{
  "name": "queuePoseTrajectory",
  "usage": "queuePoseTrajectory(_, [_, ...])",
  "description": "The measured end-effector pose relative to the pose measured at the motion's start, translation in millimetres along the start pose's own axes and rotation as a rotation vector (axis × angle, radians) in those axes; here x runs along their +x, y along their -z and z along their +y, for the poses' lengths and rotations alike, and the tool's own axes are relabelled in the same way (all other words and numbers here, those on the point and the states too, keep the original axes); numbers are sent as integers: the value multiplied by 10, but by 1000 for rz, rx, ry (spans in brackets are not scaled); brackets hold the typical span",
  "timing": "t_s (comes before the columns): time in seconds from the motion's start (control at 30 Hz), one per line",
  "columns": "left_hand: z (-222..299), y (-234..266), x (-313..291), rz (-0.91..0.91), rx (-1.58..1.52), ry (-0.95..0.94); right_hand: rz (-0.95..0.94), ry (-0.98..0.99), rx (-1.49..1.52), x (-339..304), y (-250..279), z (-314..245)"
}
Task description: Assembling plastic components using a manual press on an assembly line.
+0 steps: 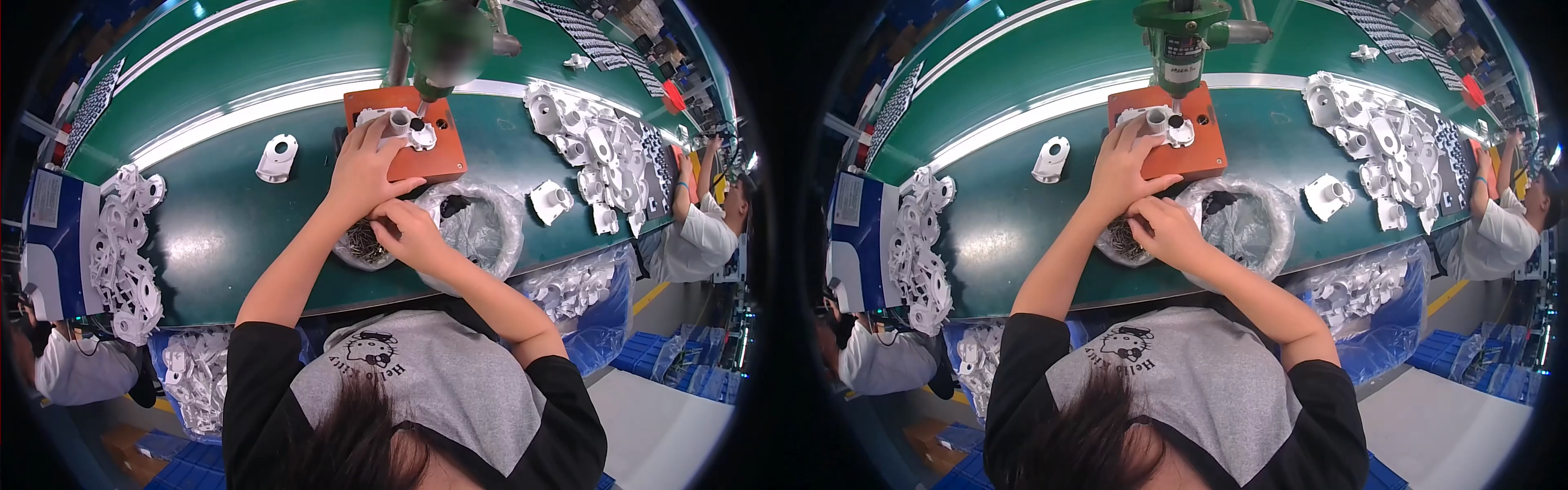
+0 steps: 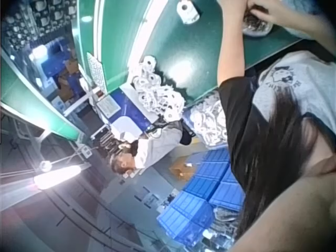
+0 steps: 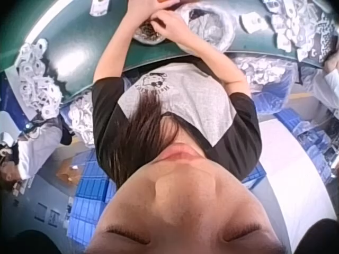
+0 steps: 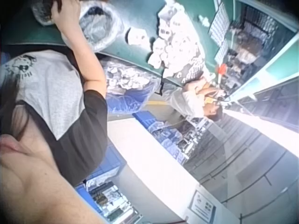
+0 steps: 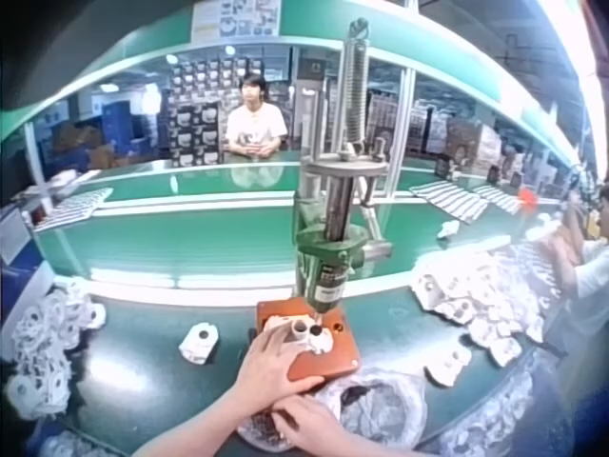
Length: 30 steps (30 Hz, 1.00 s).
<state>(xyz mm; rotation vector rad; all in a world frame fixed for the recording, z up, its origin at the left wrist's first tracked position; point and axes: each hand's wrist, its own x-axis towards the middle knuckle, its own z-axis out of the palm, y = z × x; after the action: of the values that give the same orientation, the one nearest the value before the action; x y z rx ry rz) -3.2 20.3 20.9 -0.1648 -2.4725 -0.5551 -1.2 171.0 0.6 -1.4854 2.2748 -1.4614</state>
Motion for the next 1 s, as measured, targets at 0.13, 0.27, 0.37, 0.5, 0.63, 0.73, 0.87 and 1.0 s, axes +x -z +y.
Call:
queuePoseTrajectory(0.13, [1, 3, 7, -4, 2, 1, 3, 2, 11, 6, 5, -3])
queuePoseTrajectory(0.27, [0, 3, 7, -5, 2, 5, 3, 1, 19, 8, 3, -5])
queuePoseTrajectory(0.37, [-7, 4, 2, -1, 11, -1, 0, 0, 13, 11, -1, -4])
queuePoseTrajectory(0.5, [-6, 0, 3, 7, 12, -7, 8, 8, 8, 6, -4, 5])
queuePoseTrajectory(0.63, [-4, -1, 0, 5, 18, -8, 14, 9, 2, 4, -7, 5])
queuePoseTrajectory(0.73, [-4, 0, -1, 7, 29, -11, 14, 6, 1, 3, -7, 4])
queuePoseTrajectory(0.87, [-2, 3, -2, 1, 27, -10, 14, 5, 10, 7, -5, -3])
queuePoseTrajectory(1.0, [-4, 1, -1, -1, 23, -9, 16, 6, 11, 7, -5, -1])
